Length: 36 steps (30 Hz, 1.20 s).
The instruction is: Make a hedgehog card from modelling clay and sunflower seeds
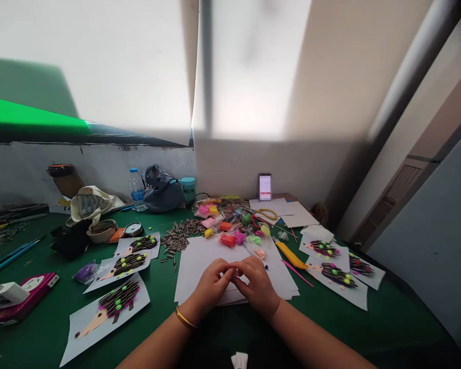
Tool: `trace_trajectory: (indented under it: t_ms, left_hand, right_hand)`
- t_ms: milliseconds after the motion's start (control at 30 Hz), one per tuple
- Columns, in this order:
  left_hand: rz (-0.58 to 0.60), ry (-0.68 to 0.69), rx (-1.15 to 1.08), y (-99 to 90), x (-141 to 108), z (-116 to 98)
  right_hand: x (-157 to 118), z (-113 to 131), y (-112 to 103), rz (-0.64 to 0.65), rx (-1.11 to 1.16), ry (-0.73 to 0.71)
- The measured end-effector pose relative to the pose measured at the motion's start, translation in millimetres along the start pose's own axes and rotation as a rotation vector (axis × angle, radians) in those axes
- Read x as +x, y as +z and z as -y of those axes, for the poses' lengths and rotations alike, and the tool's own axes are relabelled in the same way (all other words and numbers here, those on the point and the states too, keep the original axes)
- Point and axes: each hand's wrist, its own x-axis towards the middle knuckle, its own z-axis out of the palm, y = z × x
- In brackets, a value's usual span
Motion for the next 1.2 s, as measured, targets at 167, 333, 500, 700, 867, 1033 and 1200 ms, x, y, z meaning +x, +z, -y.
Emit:
trace_trajectory:
  t_ms: [167,333,500,700,867,1033,1200]
  left_hand:
    - [-0.023,-0.033,-0.015,-0.1,1.1,-0.2]
    - [-0.025,-0.085,-0.068,1.1,1.2,1.1]
    - [-0.035,-0.094,-0.115,0.1,1.4,0.0]
    - [-0.021,-0.091,-0.119,-1.4,1.3,-2.9]
    - [-0.026,-0.107,-0.125,-0.9,1.1,-1.1]
    - [-0.039,-0.128,-0.124,-0.8,1.5,2.3]
    - [-0.056,-0.116,-0.074,-1.8,1.8,4.0]
  right_hand:
    - [-0.3,-1.7,-0.1,-0.006,0.002,-0.01]
    - [-0.3,-0.6,0.0,-0.012,0.017,-0.012]
    - [-0.9,-0.5,1.0,-0.062,0.017,-0.006]
    - [-1.4,-2.5,0.9,-0.057,0.034,0.002]
    - [-1.0,-1.6,1.0,-0.046,0.044,0.019]
    - [-1.5,-3.2,2.3,-0.054,0.052,0.001]
    - [-0.6,-5.0,2.9,-0.058,0.033,0.01]
